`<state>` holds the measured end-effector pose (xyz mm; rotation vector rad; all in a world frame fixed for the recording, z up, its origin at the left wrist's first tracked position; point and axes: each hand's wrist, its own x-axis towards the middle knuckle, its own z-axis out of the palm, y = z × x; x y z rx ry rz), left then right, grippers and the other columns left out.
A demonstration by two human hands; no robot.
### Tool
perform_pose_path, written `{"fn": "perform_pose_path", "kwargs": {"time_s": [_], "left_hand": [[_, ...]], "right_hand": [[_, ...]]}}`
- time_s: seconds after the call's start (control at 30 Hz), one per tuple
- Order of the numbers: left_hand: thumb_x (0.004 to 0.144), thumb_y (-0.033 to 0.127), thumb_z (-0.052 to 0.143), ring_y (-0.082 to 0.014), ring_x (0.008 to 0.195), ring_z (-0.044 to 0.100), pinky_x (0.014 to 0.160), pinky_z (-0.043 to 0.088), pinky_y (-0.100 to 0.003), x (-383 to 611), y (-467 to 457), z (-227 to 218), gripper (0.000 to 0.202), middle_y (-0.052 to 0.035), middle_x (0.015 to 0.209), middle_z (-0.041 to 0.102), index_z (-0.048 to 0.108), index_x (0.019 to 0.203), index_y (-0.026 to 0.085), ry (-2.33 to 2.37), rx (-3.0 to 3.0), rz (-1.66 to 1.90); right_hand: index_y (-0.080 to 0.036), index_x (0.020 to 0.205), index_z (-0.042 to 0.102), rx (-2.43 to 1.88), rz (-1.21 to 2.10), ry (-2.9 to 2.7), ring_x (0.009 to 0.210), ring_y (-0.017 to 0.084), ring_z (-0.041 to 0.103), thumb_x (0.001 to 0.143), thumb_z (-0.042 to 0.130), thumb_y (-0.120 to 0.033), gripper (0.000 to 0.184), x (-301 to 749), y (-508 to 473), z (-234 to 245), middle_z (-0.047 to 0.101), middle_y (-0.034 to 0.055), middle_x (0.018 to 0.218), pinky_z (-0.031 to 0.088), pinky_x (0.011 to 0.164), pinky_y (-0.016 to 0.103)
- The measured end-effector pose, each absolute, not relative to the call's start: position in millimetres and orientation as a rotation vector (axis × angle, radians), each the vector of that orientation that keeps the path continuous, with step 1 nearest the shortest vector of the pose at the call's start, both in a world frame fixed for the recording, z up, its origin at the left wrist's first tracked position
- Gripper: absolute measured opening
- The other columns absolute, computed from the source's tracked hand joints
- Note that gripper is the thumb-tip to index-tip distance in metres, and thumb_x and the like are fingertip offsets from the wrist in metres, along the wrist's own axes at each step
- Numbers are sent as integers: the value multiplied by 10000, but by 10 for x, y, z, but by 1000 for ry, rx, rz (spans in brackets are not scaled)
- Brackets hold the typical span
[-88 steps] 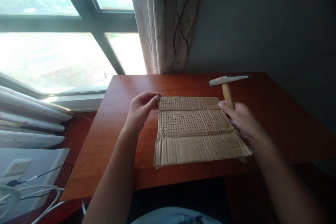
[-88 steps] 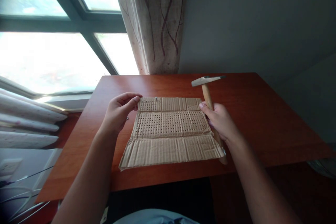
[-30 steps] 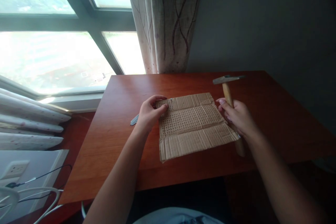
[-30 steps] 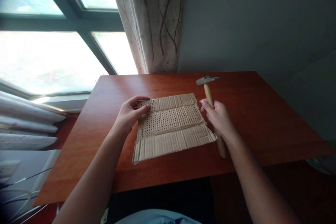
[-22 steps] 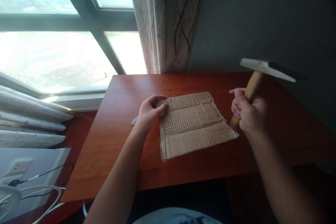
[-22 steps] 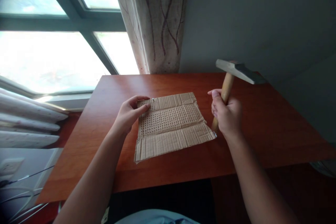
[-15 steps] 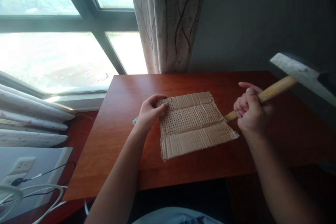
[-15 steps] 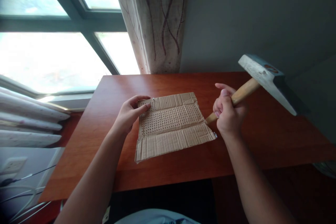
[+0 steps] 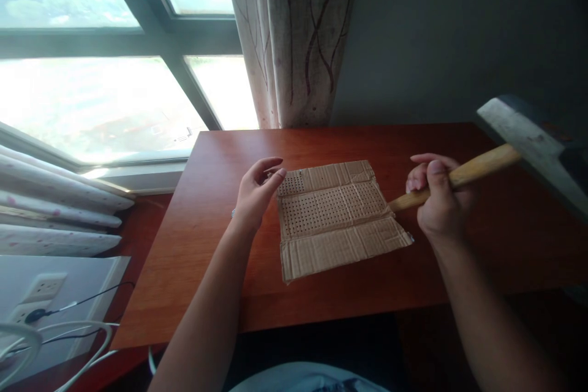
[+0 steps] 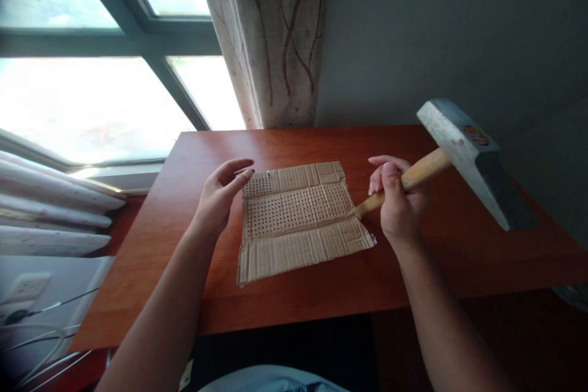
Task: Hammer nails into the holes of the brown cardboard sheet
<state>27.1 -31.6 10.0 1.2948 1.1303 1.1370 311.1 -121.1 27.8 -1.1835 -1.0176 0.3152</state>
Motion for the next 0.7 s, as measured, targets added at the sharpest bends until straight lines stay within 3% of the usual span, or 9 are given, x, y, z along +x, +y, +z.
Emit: {"fn": "perform_pose_path", "kwargs": {"time_s": [0.07,0.13,0.23,0.3,0.4,0.53,0.7], "left_hand": [[798,416,749,-211,1018,670,857,527,-300,199,-273,114,394,-96,1123,734,713,1099,165,1164,1314,1229],[822,435,715,-214,1013,675,836,532,-303,77,-228,128,367,-97,1143,731,716,1080,174,1230,1374,1295],[840,440,683,-217,950,688,792,533,-308,-168,-212,141,345,-89,1084,746,717,1062,179,1391,1558,1283],[841,417,676,-211,857,692,752,517,-308,-326,-262,141,285,-65,969,757,724,1009,192,1540,1781,1128],[883,368,613,-204,745,668,669,443,-307,-481,-418,128,185,-35,852,742,730,901,225,1798,2222,686],[948,358,507,-222,732,660,576,330,-310,-516,-635,83,248,-40,968,750,729,925,252,1957,2462,164],[958,332,494,-228,772,661,556,291,-308,-481,-711,12,259,-50,998,737,743,998,270,1983,2529,-11]], "right_hand": [[-202,832,710,-1129,302,-1049,597,147,535,894,659,-495,303,3130,-1210,260,515,-14,637,500,559,314],[-201,772,683,-1070,380,-1037,567,137,532,889,678,-479,302,3141,-1216,251,495,-25,615,503,534,304],[-200,708,622,-1025,529,-979,410,80,400,900,688,-433,310,3151,-1229,254,390,-71,516,339,397,236],[-199,686,602,-1017,556,-956,368,59,325,897,697,-423,323,3158,-1229,258,347,-86,478,235,367,223],[-200,670,592,-1016,546,-938,357,57,307,891,704,-425,334,3166,-1215,257,332,-90,458,207,361,226],[-197,667,595,-1016,530,-936,357,55,312,887,708,-422,334,3157,-1204,241,342,-88,456,207,364,226],[-195,670,600,-1017,535,-938,358,53,317,876,719,-416,325,3131,-1219,247,343,-88,456,206,365,221]]}}
